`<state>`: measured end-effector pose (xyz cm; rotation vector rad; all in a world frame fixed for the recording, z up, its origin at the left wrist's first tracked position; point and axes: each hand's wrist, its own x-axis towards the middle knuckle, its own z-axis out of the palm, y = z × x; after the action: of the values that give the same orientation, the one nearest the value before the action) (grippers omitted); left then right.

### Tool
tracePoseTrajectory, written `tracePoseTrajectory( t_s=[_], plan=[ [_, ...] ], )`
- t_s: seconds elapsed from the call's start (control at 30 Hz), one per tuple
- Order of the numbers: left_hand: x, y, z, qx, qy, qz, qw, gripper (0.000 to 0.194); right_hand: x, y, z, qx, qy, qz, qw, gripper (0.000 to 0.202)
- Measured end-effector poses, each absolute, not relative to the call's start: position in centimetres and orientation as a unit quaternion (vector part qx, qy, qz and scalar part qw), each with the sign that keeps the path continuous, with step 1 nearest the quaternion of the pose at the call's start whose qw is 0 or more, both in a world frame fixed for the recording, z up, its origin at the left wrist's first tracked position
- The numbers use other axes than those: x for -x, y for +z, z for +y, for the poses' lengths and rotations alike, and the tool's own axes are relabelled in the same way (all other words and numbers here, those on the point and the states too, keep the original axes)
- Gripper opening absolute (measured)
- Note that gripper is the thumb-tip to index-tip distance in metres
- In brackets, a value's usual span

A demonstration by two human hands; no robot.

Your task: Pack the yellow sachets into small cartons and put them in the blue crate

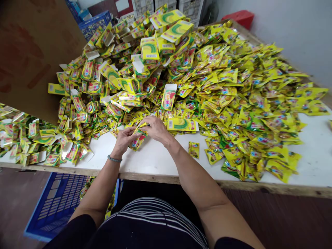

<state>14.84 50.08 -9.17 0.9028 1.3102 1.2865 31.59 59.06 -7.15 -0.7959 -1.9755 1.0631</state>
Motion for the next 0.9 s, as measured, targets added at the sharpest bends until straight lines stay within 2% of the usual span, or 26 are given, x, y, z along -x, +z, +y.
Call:
tracePoseTrajectory(
  t_s=[0.17, 0.4, 0.57, 0.7, 0.9],
  plan=[
    [-15.1, -8.9, 49.9, -0.381, 0.545, 0.545, 0.511, 0.041, -31.7, -7.1, 59.1, 0.320, 0.450, -0.756, 0.352, 0.016],
    [-15.2, -8.8, 49.5, -0.392, 0.535, 0.534, 0.524, 0.045, -32.7, -6.7, 59.7, 0.300, 0.504, -0.770, 0.252, 0.016],
    [-15.2, -9.0, 49.7, -0.408, 0.485, 0.536, 0.558, 0.046, -32.1, -6.9, 59.2, 0.335, 0.474, -0.765, 0.279, 0.017],
    [-15.0, -9.1, 49.9, -0.395, 0.496, 0.538, 0.556, 0.048, -31.9, -6.8, 59.0, 0.329, 0.461, -0.767, 0.303, 0.017],
    [-14.8, -9.1, 49.7, -0.399, 0.484, 0.540, 0.560, 0.048, -32.0, -6.8, 58.9, 0.315, 0.408, -0.818, 0.257, 0.015]
  ],
)
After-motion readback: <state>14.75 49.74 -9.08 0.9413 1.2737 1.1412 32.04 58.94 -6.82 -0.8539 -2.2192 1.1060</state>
